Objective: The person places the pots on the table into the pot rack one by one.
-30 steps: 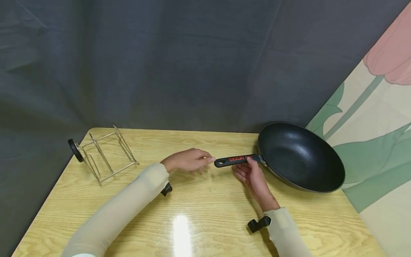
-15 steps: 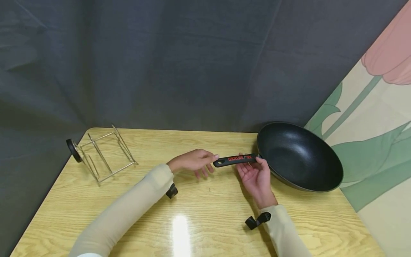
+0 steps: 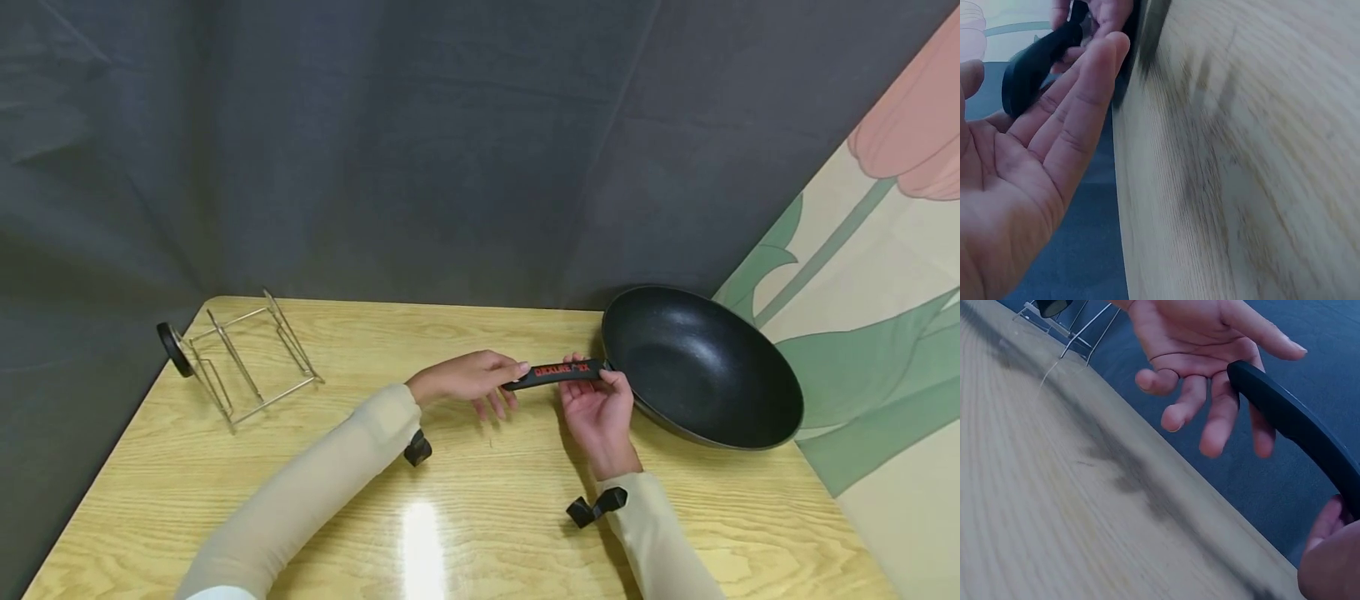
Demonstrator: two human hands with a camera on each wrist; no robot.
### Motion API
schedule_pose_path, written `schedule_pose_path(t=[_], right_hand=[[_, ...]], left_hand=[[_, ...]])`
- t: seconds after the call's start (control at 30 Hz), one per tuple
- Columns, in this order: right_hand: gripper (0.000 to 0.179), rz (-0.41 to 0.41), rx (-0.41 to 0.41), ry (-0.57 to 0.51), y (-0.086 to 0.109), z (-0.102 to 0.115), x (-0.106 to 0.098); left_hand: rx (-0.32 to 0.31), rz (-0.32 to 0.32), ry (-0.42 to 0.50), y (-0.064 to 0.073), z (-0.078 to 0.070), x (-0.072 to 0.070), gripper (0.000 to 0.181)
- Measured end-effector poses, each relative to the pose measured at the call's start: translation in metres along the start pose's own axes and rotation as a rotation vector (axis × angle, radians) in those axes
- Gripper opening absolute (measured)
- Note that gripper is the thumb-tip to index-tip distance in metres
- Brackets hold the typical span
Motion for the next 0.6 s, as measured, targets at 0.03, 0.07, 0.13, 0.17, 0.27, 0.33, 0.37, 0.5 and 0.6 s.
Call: schedule_pose_path(t=[0.03, 0.07, 0.13, 0.17, 0.27, 0.33, 0.37, 0.5, 0.6], right_hand=[[0.032, -0.006, -0.009, -0.002, 0.0, 0.0, 0.0], [0.03, -0.013, -0.018, -0.003, 0.0, 0.001, 0.0], [0.029, -0.021, -0.039, -0.002, -0.002, 0.002, 0.002], [0.028, -0.023, -0.049, -0.005, -0.002, 0.002, 0.003], [0.024, -0.032, -0.077, -0.017, -0.005, 0.003, 0.005], [0.024, -0.036, -0.087, -0.04, -0.006, 0.003, 0.006], [0.023, -0.037, -0.087, -0.053, -0.007, 0.002, 0.007], [0.025, -0.052, -0.1, -0.099, -0.01, 0.0, 0.009], [0.028, -0.076, -0.125, -0.116, -0.013, -0.001, 0.011]], left_hand=[[-0.005, 0.002, 0.013, -0.002, 0.0, 0.001, 0.053], [-0.013, 0.004, 0.027, -0.003, 0.0, 0.002, 0.054], [-0.025, 0.008, 0.049, -0.006, -0.001, 0.004, 0.054], [-0.028, 0.01, 0.056, -0.007, -0.002, 0.004, 0.055], [-0.03, 0.021, 0.065, -0.01, -0.004, 0.006, 0.057], [-0.033, 0.03, 0.061, -0.013, -0.005, 0.007, 0.058], [-0.036, 0.034, 0.061, -0.014, -0.005, 0.007, 0.058], [-0.05, 0.052, 0.071, -0.019, -0.005, 0.009, 0.058], [-0.055, 0.057, 0.082, -0.023, -0.005, 0.01, 0.059]])
Point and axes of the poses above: each hand's wrist, its own y-axis away from the middle knuckle, its own x-axis out of the palm, z = x × y, the point moved 6 cm from there along -y, towards the middle knuckle, and after that the axes turned 4 degrees about -y, right-handed, at the moved point
